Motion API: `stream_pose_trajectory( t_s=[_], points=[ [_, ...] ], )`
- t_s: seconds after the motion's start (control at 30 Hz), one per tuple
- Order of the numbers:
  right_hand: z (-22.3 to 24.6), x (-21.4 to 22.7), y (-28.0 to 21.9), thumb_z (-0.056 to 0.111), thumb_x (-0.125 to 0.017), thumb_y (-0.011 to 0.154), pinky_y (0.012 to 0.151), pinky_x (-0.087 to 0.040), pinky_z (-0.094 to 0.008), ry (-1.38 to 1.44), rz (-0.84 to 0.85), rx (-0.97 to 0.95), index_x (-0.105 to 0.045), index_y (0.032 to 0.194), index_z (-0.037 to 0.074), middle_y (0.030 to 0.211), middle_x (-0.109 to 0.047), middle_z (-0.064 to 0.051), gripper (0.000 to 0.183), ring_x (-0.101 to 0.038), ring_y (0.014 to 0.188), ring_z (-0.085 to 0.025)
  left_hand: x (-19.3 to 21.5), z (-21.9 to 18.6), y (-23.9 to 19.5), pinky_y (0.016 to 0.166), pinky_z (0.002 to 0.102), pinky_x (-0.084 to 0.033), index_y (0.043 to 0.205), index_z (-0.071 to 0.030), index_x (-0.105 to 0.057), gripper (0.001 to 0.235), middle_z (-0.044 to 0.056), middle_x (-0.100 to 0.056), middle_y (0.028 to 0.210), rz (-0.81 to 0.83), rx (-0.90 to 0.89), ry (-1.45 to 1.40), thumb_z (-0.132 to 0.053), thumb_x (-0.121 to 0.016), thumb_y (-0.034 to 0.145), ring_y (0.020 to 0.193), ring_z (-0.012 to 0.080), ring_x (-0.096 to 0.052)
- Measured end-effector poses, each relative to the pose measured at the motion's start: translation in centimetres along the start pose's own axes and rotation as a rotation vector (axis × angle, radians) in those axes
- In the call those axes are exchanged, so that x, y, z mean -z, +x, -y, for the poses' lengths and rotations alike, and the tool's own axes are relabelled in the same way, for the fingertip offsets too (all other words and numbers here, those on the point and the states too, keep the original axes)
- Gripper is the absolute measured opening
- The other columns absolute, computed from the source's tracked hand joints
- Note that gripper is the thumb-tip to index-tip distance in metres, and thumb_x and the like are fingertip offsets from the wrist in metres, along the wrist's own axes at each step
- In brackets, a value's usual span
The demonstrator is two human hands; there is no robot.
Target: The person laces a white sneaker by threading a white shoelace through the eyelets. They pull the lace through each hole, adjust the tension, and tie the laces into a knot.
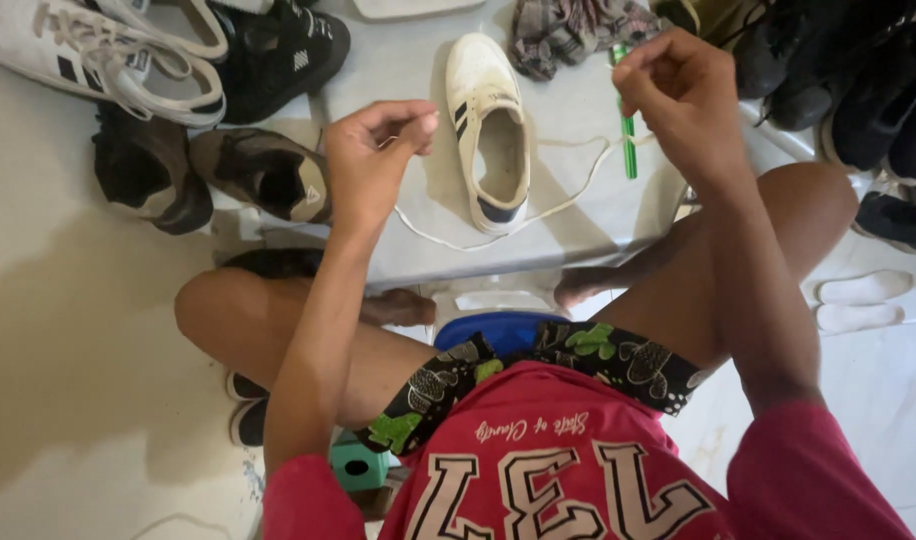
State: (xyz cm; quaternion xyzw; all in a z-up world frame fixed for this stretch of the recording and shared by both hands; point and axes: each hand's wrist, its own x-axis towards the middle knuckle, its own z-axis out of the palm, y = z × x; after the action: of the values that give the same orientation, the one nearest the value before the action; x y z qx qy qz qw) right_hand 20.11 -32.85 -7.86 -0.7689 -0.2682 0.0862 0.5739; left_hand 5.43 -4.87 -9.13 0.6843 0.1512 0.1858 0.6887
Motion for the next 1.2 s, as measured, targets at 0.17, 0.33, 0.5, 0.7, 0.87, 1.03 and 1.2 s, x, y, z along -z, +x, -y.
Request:
stream_pose_trajectory(
  t_s=[0.17,0.33,0.5,0.7,0.87,1.03,1.2],
  points=[
    [-3.8,-1.6,4.0,0.013,-0.073,0.114,0.059,-0.032,-0.021,-0.109,0.055,0.055,-0.07,0.103,0.007,0.083,-0.056,0.003,0.013,-0.043,0.068,-0.002,-0.9,1.4,2.3,0.074,0.026,-0.07,0.108,-0.003,-0.077,0.023,0.011,-0.08,0.097,0.039,-0.053,0.084,-0.015,-0.079,0.089,0.079,0.0127,-0.075],
    [-5.2,-3.6,7.2,0.013,-0.071,0.111,0.072,-0.042,-0.025,-0.18,0.201,0.13,-0.069,0.104,0.007,0.101,-0.073,-0.002,0.009,-0.057,0.085,-0.007,-0.9,4.1,4.9,0.064,0.022,-0.061,0.096,-0.005,-0.078,0.01,0.003,-0.077,0.078,0.023,-0.067,0.213,-0.011,-0.073,0.09,0.066,0.0084,-0.068],
    [-6.3,-5.2,7.6,0.017,-0.068,0.111,0.071,-0.053,-0.029,-0.194,0.209,0.219,-0.07,0.106,0.001,0.099,-0.073,-0.012,0.017,-0.067,0.085,-0.017,-1.1,6.2,5.7,0.076,0.028,-0.049,0.101,-0.013,-0.066,0.039,-0.001,-0.068,0.09,0.045,-0.173,0.299,-0.051,-0.055,0.101,0.081,0.0118,-0.062],
    [-6.8,-6.3,7.2,0.015,-0.066,0.106,0.077,-0.056,-0.031,-0.225,0.254,0.057,-0.069,0.102,0.003,0.099,-0.072,-0.009,0.013,-0.067,0.091,-0.018,-1.9,6.7,5.6,0.062,0.025,-0.043,0.108,-0.013,-0.06,0.01,0.001,-0.059,0.077,0.009,0.077,0.097,-0.011,-0.056,0.099,0.062,0.0092,-0.049],
    [-7.9,-6.9,7.8,0.006,-0.068,0.102,0.069,-0.058,-0.043,-0.33,0.26,0.129,-0.069,0.106,0.001,0.097,-0.073,-0.017,0.007,-0.069,0.083,-0.033,-2.1,8.0,6.2,0.073,0.024,-0.047,0.112,-0.014,-0.068,0.014,0.0,-0.062,0.086,0.027,0.041,0.175,-0.016,-0.064,0.099,0.077,0.0079,-0.053],
    [-8.3,-7.9,8.5,0.008,-0.071,0.101,0.062,-0.056,-0.043,-0.508,0.264,0.199,-0.071,0.103,0.009,0.09,-0.073,-0.011,0.003,-0.071,0.07,-0.034,-3.0,8.1,6.7,0.069,0.03,-0.054,0.111,-0.014,-0.072,0.012,0.006,-0.065,0.082,0.114,0.025,0.169,-0.019,-0.066,0.102,0.075,0.0146,-0.06],
    [-8.7,-7.6,8.5,0.013,-0.066,0.105,0.06,-0.056,-0.041,-0.623,0.323,0.297,-0.07,0.107,0.012,0.089,-0.068,-0.008,0.005,-0.07,0.07,-0.033,-4.0,5.8,7.1,0.072,0.027,-0.059,0.106,-0.015,-0.074,0.009,0.006,-0.067,0.081,0.157,-0.008,0.199,-0.016,-0.068,0.1,0.076,0.0116,-0.062]
  ],
)
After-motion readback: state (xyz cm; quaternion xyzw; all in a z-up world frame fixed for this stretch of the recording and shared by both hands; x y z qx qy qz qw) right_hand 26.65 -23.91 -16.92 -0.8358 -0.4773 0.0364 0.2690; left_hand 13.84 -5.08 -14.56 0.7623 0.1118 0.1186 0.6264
